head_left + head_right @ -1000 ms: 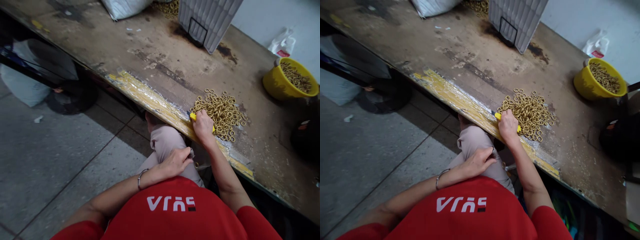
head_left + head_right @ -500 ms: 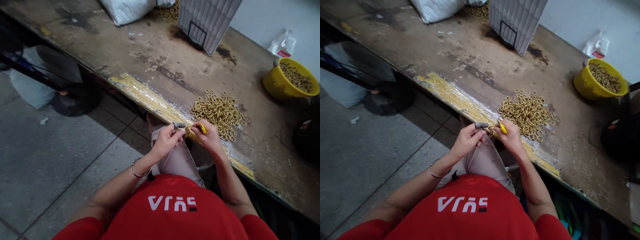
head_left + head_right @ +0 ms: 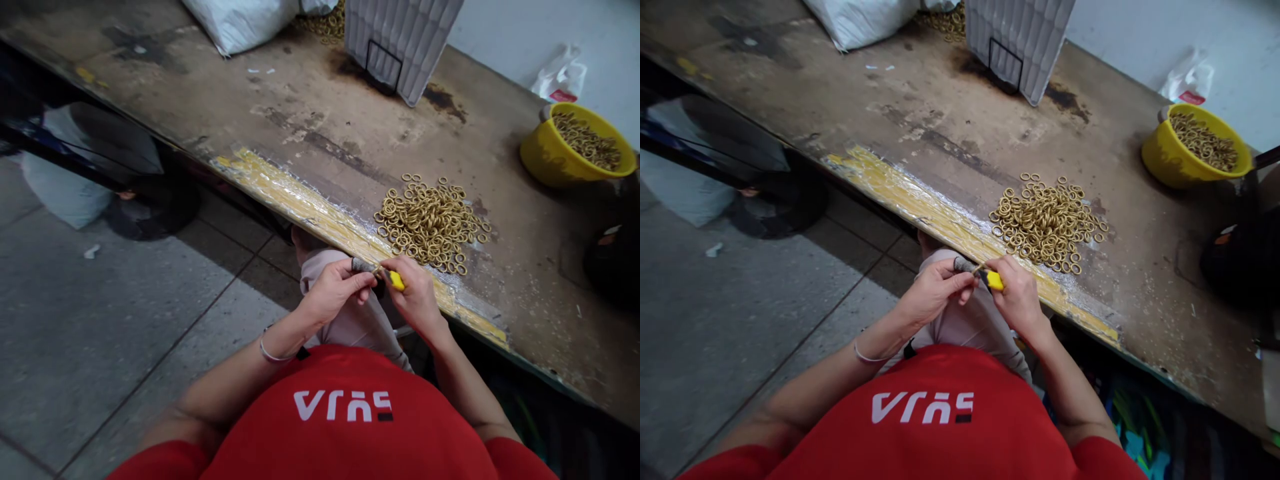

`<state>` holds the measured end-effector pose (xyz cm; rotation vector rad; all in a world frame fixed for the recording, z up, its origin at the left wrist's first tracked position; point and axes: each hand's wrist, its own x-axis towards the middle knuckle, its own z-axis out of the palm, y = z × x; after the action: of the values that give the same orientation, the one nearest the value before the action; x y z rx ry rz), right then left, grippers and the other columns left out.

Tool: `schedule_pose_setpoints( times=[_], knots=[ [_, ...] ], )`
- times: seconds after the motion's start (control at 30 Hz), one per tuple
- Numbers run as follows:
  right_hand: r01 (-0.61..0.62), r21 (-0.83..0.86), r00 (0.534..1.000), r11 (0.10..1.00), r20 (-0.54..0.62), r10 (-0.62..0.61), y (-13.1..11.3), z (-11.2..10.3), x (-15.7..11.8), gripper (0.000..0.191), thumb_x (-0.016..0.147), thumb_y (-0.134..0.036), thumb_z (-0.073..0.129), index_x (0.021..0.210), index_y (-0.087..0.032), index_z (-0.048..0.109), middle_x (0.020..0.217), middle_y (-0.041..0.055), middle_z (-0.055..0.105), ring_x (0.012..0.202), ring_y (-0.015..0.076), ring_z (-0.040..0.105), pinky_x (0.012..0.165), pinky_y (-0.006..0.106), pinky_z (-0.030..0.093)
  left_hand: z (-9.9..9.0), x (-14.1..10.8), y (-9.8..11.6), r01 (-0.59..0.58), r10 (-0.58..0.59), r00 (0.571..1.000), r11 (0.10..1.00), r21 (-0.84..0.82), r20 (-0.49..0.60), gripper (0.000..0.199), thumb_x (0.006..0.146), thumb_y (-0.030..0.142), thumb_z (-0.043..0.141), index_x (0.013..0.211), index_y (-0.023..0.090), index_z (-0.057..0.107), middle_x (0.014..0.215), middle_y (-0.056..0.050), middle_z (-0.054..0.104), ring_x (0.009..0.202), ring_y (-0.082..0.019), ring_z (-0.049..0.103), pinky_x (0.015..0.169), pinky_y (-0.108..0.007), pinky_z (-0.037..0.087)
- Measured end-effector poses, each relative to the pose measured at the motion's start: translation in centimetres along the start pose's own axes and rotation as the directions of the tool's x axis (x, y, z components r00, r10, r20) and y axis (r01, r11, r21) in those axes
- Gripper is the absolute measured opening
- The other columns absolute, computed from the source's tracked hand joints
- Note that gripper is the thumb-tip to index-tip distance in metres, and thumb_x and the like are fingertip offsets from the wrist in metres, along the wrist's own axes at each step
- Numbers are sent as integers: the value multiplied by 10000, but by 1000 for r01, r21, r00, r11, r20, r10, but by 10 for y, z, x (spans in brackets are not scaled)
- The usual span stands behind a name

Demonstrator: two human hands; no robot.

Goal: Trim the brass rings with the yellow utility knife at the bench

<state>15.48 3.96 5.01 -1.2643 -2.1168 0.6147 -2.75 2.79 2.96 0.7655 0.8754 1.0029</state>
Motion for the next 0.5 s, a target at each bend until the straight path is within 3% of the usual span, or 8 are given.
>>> schedule_pose_setpoints(
  times=[0.13, 0.37, 0.43, 0.5],
  knots=[
    [-13, -324, 995, 946, 85, 43, -5, 0, -11, 243, 882, -81, 492, 1002, -192, 672, 898, 68, 660, 760, 189, 600, 669, 280, 419, 5, -6, 1, -20, 22, 999, 997, 75, -24, 358, 770, 448, 803, 821, 120, 668, 576, 18, 623, 497, -88, 555, 499, -203, 460],
    [-77, -505, 983, 860, 104, 149, -13, 5, -12, 185, 886, -87, 515, 956, -178, 661, 889, 67, 657, 695, 182, 573, 619, 293, 345, 12, -12, 4, -127, 135, 991, 953, 274, -9, 210, 841, 337, 691, 798, 141, 628, 584, 24, 605, 524, -92, 540, 528, -207, 445],
    [-139, -547, 973, 826, 80, 216, -7, 3, -9, 181, 883, -81, 515, 950, -174, 656, 888, 76, 656, 694, 184, 569, 611, 296, 323, 13, -18, 7, -150, 168, 986, 919, 365, -19, 171, 852, 287, 650, 756, 151, 608, 568, 31, 588, 515, -90, 519, 520, -207, 421],
    [-283, -575, 939, 767, -2, 345, 4, -5, -5, 199, 880, -60, 490, 927, -163, 654, 855, 88, 654, 672, 182, 557, 601, 299, 301, 13, -26, 12, -179, 207, 978, 870, 460, -11, 178, 846, 258, 644, 707, 156, 597, 565, 25, 587, 521, -95, 516, 523, -213, 411]
  ],
)
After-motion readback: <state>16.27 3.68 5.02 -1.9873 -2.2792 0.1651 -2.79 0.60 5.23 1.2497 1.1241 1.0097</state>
